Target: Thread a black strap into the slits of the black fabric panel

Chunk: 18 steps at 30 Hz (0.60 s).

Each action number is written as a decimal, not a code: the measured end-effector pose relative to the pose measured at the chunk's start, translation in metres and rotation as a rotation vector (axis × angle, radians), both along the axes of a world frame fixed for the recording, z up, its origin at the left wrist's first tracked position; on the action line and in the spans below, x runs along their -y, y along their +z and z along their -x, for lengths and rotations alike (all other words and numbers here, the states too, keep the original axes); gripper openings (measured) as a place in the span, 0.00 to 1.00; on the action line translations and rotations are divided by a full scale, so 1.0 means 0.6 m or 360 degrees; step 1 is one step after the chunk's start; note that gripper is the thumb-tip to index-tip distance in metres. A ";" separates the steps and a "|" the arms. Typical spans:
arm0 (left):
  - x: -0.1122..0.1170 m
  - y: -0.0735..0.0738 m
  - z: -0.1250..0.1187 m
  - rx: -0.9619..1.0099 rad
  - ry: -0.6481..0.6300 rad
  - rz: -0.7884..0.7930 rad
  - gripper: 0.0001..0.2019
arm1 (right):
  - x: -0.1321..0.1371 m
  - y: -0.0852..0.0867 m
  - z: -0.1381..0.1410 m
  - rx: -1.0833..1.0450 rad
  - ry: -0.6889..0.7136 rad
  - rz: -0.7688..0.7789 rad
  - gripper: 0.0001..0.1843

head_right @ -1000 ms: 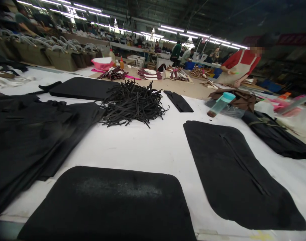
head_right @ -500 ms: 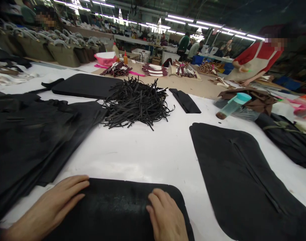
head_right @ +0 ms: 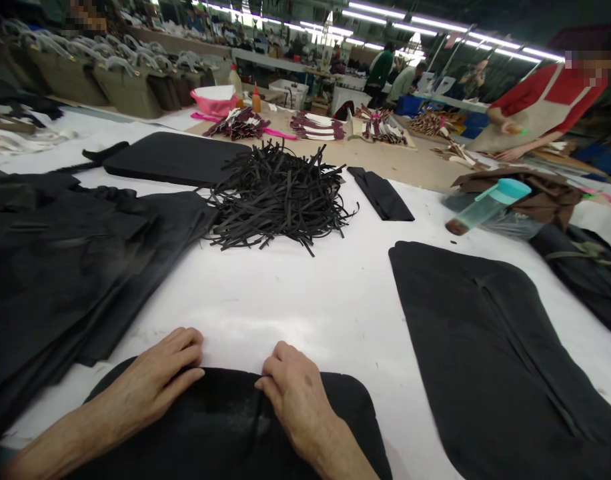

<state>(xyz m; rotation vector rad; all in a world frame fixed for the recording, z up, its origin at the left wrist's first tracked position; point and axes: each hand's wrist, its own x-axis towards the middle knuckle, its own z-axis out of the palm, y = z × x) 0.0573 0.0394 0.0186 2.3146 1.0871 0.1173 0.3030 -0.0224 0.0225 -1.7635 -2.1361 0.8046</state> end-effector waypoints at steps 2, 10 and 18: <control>-0.003 0.002 0.001 0.0011 0.0002 0.0094 0.08 | -0.001 0.007 -0.002 -0.0099 -0.0052 -0.0028 0.10; -0.027 -0.007 -0.007 0.0032 0.0030 0.0009 0.18 | -0.017 -0.014 -0.005 0.0101 -0.0179 -0.0294 0.11; -0.056 -0.015 -0.019 0.0086 0.0093 0.0038 0.16 | -0.040 -0.013 -0.027 0.0131 -0.0208 -0.0097 0.10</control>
